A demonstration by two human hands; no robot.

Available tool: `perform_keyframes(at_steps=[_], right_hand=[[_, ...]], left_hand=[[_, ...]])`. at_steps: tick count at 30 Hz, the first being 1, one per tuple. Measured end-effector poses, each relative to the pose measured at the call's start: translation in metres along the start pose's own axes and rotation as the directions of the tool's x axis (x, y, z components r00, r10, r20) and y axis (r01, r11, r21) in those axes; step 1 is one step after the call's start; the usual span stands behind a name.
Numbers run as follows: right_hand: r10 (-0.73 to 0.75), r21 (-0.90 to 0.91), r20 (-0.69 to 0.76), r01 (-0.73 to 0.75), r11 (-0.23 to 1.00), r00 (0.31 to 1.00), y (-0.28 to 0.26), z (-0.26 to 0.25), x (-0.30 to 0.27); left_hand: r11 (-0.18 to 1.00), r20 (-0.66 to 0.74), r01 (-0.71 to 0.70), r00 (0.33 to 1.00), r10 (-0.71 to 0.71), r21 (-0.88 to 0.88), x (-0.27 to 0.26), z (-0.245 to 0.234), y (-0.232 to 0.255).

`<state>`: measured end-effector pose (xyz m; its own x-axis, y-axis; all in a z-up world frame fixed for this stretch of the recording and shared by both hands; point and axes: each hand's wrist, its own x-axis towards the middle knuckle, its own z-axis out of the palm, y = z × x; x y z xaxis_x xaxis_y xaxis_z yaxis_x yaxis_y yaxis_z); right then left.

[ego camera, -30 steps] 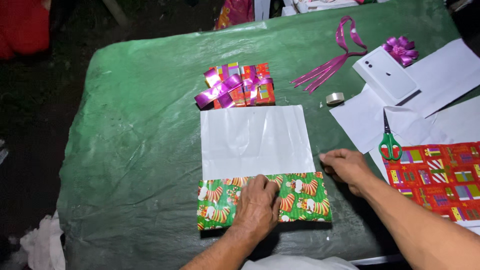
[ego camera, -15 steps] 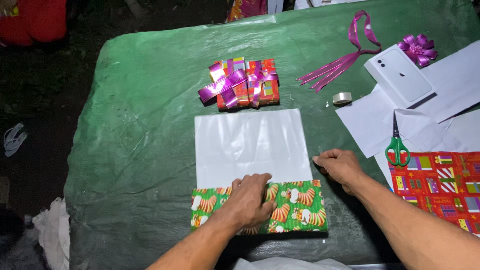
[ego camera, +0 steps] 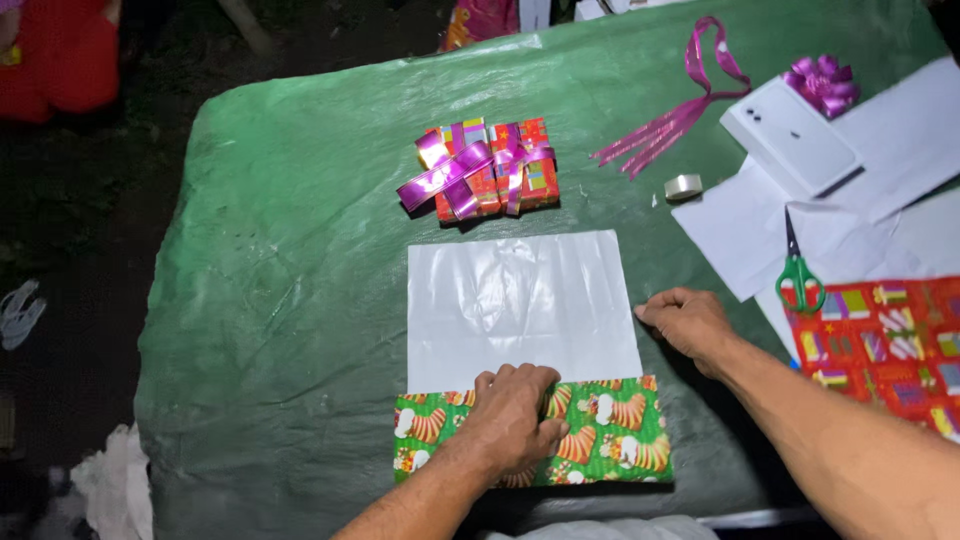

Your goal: The person wraps a white iPhone box with green Christmas-themed wrapping paper. They smooth the paper, fold it around the box, cut the paper with scissors, and tape the edges to secure the wrap.

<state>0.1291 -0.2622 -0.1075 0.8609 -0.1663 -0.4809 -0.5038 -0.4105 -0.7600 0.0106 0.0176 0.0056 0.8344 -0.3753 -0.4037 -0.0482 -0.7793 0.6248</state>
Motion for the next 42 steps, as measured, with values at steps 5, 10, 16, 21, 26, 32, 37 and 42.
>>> perform_keyframes(at_steps=[5, 10, 16, 21, 26, 32, 37, 42], right_hand=[[-0.05, -0.103, -0.11, 0.039, 0.994, 0.993, 0.007, 0.009, -0.001], [0.007, 0.028, -0.092, -0.004, 1.0, 0.996, 0.0, 0.007, -0.006], [0.246, 0.474, 0.206, -0.317, 0.821, 0.947, -0.032, -0.002, 0.011], [0.195, 0.674, 0.389, -0.423, 0.606, 0.9, -0.06, 0.002, 0.042], [0.16, 0.735, 0.447, -0.463, 0.496, 0.88, -0.074, 0.014, 0.054], [0.153, 0.776, 0.463, -0.482, 0.407, 0.873, -0.084, 0.02, 0.056], [0.151, 0.791, 0.435, -0.457, 0.407, 0.888, -0.083, 0.02, 0.053], [0.172, 0.81, 0.399, -0.434, 0.396, 0.901, -0.081, 0.021, 0.048]], left_hand=[[1.0, 0.019, -0.001, 1.0, 0.001, 0.016, -0.008, -0.003, -0.008], [0.999, 0.039, -0.01, 0.999, 0.008, 0.046, -0.002, -0.009, -0.005], [0.987, 0.121, 0.121, 0.984, -0.133, 0.104, 0.011, -0.015, 0.007], [0.966, 0.179, 0.239, 0.95, -0.254, 0.102, 0.018, -0.019, 0.019], [0.941, 0.26, 0.32, 0.905, -0.337, 0.109, 0.024, -0.025, 0.023], [0.935, 0.253, 0.353, 0.901, -0.353, 0.048, 0.02, -0.028, 0.022], [0.958, 0.216, 0.288, 0.934, -0.284, 0.014, 0.014, -0.024, 0.012], [0.967, 0.221, 0.254, 0.944, -0.244, -0.02, 0.015, -0.019, 0.002]])
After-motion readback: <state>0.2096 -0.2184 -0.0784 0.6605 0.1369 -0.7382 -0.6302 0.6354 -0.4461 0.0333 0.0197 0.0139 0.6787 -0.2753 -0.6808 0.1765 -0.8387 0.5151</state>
